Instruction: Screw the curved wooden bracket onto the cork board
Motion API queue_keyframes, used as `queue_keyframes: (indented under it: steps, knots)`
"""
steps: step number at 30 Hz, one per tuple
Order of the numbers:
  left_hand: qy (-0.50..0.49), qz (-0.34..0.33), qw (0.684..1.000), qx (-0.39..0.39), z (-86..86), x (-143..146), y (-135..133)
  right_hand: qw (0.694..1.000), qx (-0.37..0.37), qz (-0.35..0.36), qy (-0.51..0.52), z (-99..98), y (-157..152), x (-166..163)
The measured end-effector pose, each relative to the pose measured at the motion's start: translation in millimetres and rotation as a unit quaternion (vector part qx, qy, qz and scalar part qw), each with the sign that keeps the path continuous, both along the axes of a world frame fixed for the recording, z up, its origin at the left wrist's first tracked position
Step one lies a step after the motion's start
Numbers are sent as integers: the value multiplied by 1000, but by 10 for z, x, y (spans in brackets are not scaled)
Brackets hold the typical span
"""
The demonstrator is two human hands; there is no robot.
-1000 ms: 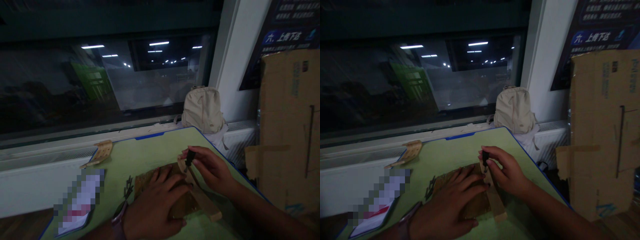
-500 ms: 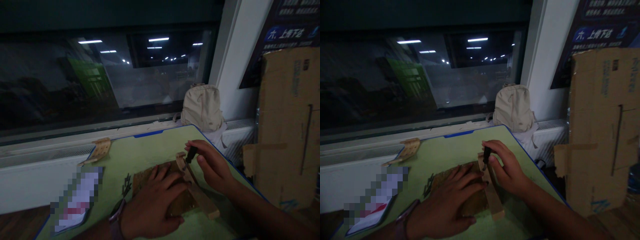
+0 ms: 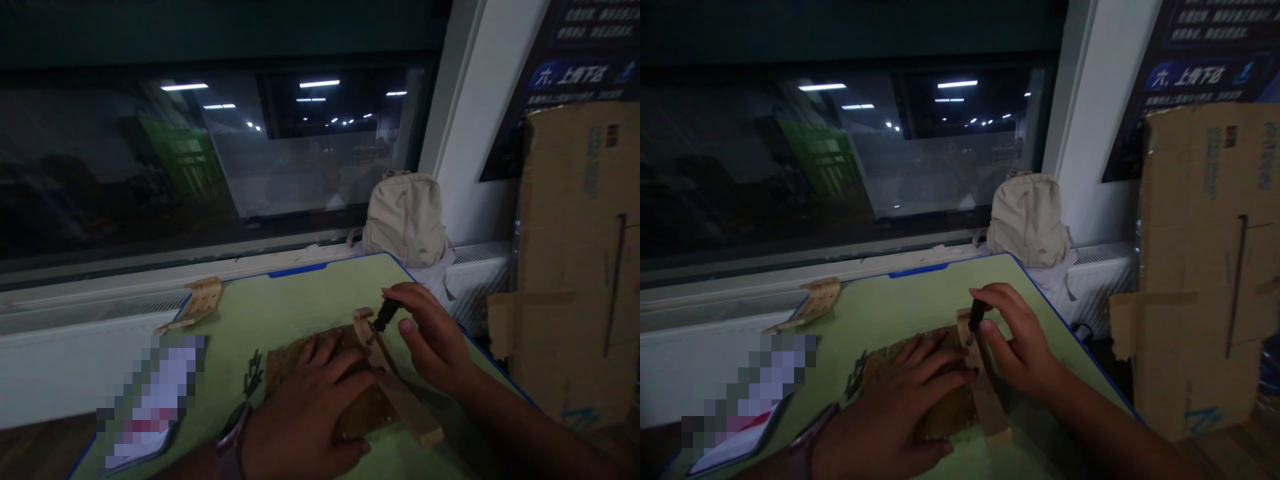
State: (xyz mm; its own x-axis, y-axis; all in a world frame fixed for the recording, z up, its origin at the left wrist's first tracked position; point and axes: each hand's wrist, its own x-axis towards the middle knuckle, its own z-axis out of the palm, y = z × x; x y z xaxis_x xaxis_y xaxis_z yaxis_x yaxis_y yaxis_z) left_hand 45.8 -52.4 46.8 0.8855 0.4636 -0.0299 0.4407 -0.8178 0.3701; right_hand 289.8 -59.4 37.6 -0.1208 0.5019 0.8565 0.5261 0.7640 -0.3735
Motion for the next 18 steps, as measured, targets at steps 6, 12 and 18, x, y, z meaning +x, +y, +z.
queue_keyframes:
  steps: [6,12,18]
  knots:
    - [1,4,1000,-5,2,5,-7,998,-37,19,44,-77,34,-17]
    - [7,-3,1000,-7,28,3,13,997,8,10,75,-122,109,18]
    - [-13,-3,1000,7,4,-6,-4,992,-21,50,111,-98,76,-22]
